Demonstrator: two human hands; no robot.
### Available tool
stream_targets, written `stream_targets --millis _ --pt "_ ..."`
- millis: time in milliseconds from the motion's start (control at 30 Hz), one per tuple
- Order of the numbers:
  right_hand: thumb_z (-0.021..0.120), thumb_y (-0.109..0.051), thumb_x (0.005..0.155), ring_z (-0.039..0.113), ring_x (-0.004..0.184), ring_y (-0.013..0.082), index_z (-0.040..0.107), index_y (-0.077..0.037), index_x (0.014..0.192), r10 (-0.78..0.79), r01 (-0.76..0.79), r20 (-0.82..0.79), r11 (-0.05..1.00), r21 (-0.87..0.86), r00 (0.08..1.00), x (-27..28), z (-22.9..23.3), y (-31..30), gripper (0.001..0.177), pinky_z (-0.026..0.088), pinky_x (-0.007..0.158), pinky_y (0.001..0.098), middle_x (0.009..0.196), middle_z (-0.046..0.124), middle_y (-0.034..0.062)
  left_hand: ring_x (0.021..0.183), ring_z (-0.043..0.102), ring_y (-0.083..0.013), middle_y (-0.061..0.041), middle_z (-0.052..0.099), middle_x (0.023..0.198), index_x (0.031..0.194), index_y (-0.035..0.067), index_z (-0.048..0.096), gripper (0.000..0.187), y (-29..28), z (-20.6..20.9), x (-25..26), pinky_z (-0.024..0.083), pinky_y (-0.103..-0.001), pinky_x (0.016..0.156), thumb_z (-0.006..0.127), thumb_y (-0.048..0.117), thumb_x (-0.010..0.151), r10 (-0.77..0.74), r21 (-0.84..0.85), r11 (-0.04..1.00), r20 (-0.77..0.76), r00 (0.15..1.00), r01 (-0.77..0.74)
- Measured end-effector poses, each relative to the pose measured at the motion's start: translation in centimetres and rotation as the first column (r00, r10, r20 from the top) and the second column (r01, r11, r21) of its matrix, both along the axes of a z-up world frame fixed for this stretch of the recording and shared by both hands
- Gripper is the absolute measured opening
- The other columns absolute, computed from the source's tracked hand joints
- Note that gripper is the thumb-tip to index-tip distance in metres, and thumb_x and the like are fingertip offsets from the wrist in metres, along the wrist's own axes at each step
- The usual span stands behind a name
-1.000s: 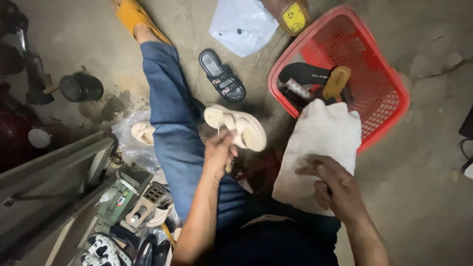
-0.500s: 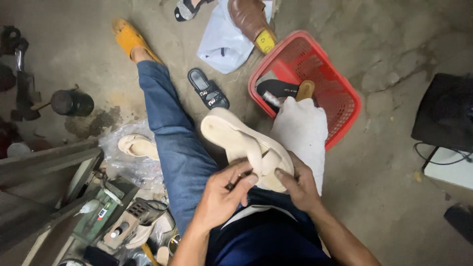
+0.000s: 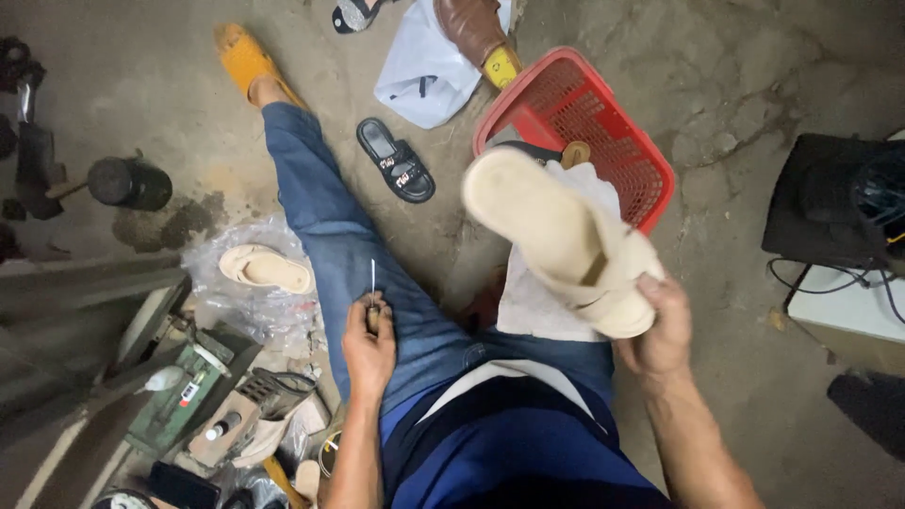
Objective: Hand-stitching the straps of a sandal to its sole using a needle and thread.
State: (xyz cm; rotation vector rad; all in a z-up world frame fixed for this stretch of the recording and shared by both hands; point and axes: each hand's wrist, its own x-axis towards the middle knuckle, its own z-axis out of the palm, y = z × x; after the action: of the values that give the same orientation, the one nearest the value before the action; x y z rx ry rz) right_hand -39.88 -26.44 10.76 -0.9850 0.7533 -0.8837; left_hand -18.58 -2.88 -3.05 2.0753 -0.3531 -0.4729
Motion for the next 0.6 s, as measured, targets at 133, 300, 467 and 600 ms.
stream_targets --millis 133,300,467,600 --pt "0.051 -0.024 0.093 0.066 0.108 0.0259 0.047 0.011 0.148 0.003 -0.005 0.019 0.995 0.098 1.0 -2.3 1.7 0.4 0.066 0.053 0.096 0.0329 0.132 0.063 0.0229 0.081 0.071 -0.0327 -0.022 0.071 0.089 0.133 0.007 0.066 0.033 0.3 1.8 -0.2 0.055 -0.05 0.079 0.061 0.009 0.101 0.03 -0.132 0.991 -0.066 0.997 -0.038" --pt "0.048 -0.023 0.087 0.059 0.12 0.0262 0.044 0.009 0.152 -0.007 0.013 -0.089 0.998 0.061 0.996 -3.0 4.6 1.2 0.073 0.045 0.106 0.0313 0.141 0.058 0.0222 0.06 0.059 -0.0178 -0.011 0.07 0.074 0.14 0.009 0.062 0.039 0.6 0.7 0.8 0.05 -0.035 0.059 0.06 0.016 0.102 0.053 -0.145 0.986 -0.186 0.981 -0.081" --pt "0.064 -0.028 0.078 0.064 0.061 0.0128 0.072 0.0 0.112 -0.1 0.067 -0.213 0.986 -0.155 0.972 -4.6 2.3 0.9 0.045 0.055 0.06 0.0317 0.067 0.064 0.0142 0.058 0.057 -0.016 -0.01 0.068 0.077 0.133 0.009 0.063 0.033 0.4 0.1 1.7 0.047 -0.03 0.055 0.063 0.011 0.1 0.03 -0.186 0.98 -0.212 0.977 -0.071" --pt "0.056 -0.011 0.089 0.063 0.09 0.0213 0.06 0.013 0.133 0.106 -0.074 -0.232 0.987 0.146 0.967 -7.6 -0.5 -0.5 0.05 0.048 0.078 0.0262 0.11 0.07 0.0203 0.056 0.048 -0.0108 -0.009 0.066 0.087 0.137 -0.002 0.059 0.037 -2.0 8.3 2.1 0.04 -0.021 0.051 0.053 0.01 0.103 -0.095 -0.255 0.967 -0.335 0.937 0.007"
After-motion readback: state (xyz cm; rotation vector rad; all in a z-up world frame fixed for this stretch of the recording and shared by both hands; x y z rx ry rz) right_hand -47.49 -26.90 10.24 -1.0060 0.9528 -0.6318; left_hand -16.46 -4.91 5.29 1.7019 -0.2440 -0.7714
